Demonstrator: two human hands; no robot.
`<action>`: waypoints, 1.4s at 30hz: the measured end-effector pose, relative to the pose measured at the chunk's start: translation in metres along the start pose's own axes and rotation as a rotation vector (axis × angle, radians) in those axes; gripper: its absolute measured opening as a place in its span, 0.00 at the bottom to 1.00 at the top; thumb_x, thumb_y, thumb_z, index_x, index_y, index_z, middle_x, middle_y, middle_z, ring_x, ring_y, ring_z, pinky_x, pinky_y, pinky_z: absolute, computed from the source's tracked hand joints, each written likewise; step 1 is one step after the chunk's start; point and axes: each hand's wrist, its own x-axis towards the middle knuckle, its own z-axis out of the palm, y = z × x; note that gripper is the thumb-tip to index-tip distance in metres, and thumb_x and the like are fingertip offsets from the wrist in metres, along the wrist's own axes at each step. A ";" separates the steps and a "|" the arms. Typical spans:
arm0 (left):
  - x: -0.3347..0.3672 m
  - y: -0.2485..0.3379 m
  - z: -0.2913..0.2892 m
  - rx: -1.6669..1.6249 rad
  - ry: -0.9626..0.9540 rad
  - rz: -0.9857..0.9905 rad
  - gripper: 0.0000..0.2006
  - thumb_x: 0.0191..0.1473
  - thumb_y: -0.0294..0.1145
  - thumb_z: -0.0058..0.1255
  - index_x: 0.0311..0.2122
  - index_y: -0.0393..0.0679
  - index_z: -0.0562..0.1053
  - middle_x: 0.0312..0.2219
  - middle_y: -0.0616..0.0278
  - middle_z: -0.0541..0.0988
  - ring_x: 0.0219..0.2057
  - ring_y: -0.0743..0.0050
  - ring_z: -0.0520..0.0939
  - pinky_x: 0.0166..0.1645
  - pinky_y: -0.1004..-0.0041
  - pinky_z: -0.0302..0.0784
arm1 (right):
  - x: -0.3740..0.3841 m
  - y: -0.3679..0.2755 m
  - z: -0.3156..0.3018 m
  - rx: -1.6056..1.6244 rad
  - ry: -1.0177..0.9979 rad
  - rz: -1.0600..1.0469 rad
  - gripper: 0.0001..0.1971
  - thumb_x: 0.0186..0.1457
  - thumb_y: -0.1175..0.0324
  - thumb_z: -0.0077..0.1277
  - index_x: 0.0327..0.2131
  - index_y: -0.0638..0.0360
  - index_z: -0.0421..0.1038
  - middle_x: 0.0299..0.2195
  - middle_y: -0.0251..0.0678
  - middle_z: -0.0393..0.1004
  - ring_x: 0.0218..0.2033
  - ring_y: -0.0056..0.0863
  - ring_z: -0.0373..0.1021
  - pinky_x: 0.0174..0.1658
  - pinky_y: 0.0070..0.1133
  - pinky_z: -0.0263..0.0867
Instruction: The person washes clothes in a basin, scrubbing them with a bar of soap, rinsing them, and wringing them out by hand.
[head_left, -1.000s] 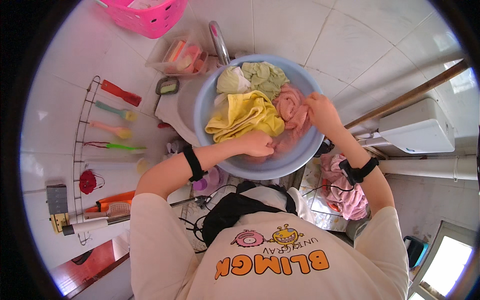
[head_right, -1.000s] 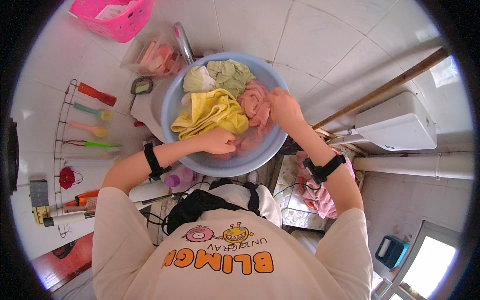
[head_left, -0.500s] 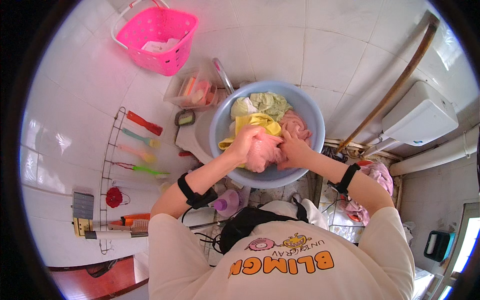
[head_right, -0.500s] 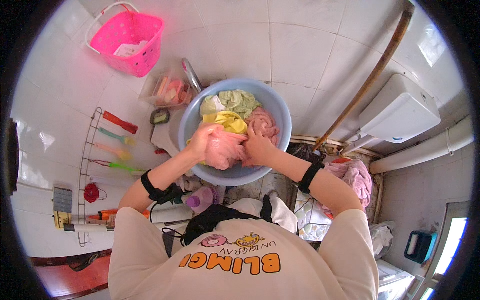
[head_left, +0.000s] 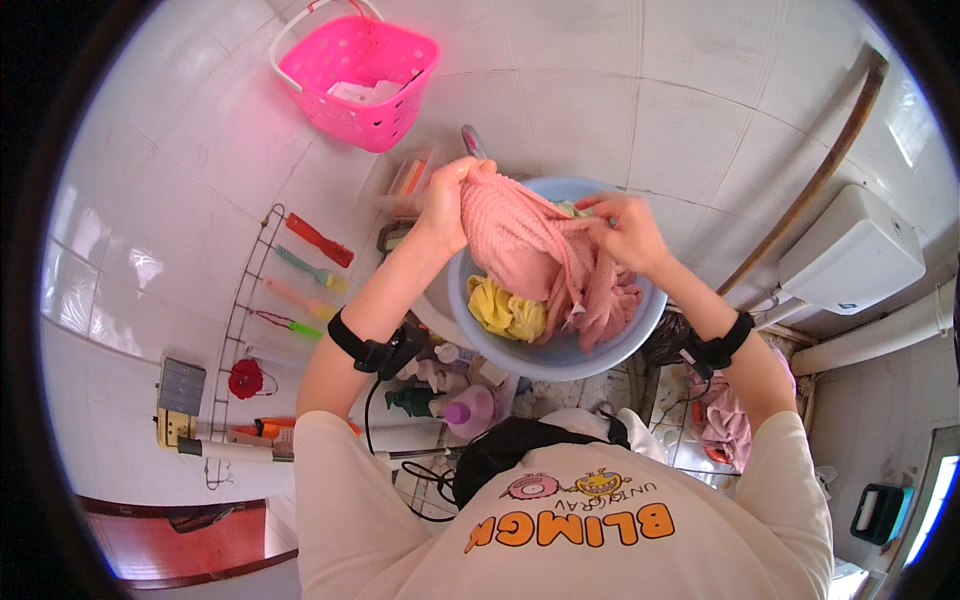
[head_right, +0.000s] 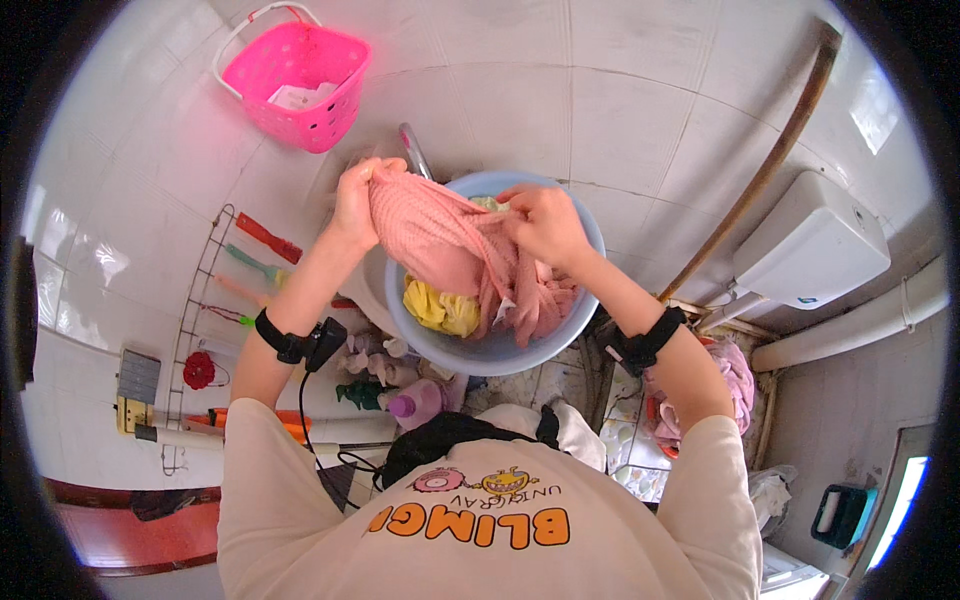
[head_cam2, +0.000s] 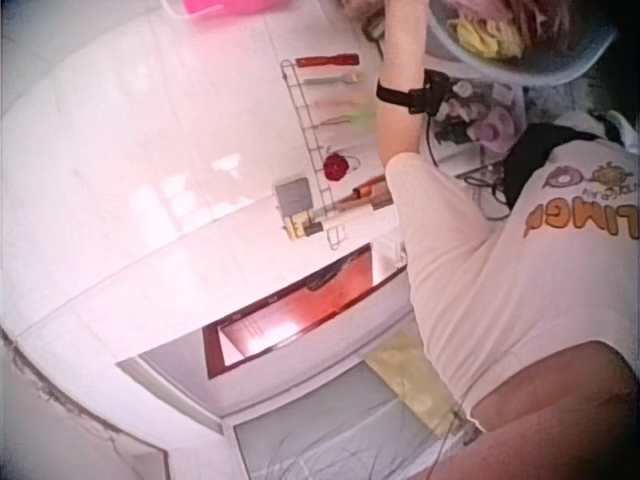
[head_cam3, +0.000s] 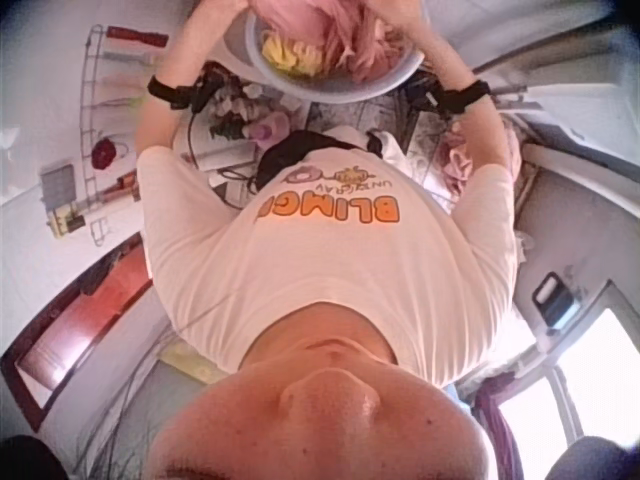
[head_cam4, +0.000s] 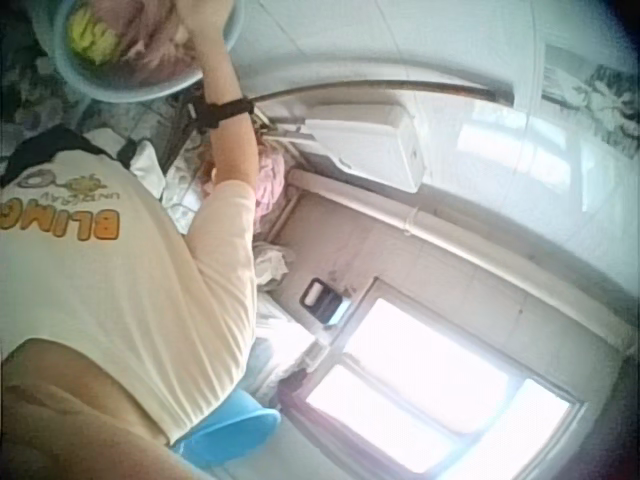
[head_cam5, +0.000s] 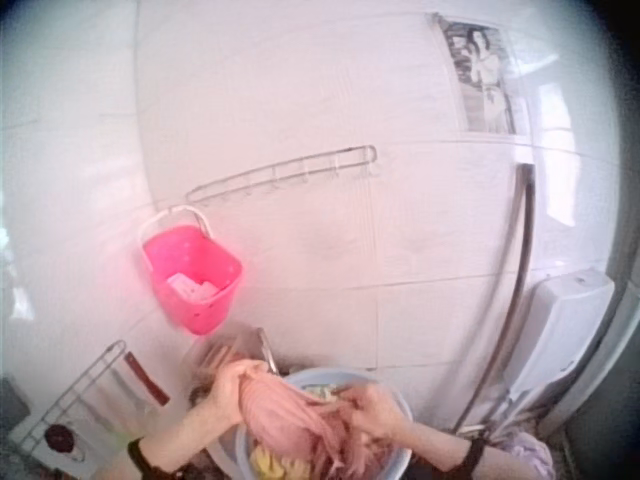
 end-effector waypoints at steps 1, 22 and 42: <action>0.000 0.003 -0.004 0.047 0.032 0.011 0.05 0.41 0.28 0.40 0.18 0.43 0.63 0.19 0.67 0.66 0.25 0.77 0.68 0.32 0.76 0.64 | 0.002 0.001 0.000 0.069 0.050 -0.039 0.07 0.35 0.74 0.46 0.20 0.68 0.67 0.24 0.46 0.68 0.22 0.39 0.64 0.26 0.26 0.61; 0.015 -0.096 -0.061 0.988 -0.042 -0.007 0.13 0.49 0.33 0.48 0.38 0.36 0.70 0.30 0.59 0.75 0.32 0.73 0.76 0.39 0.74 0.72 | -0.019 0.066 0.014 -0.475 -0.286 0.199 0.40 0.34 0.68 0.56 0.54 0.54 0.50 0.34 0.45 0.70 0.36 0.45 0.67 0.39 0.33 0.64; -0.029 -0.131 -0.129 0.769 0.406 -0.198 0.21 0.38 0.34 0.55 0.39 0.33 0.69 0.34 0.54 0.74 0.35 0.69 0.75 0.41 0.74 0.68 | 0.005 0.018 0.032 -0.158 -0.578 0.080 0.28 0.42 0.54 0.53 0.46 0.60 0.63 0.39 0.48 0.69 0.42 0.42 0.66 0.44 0.33 0.61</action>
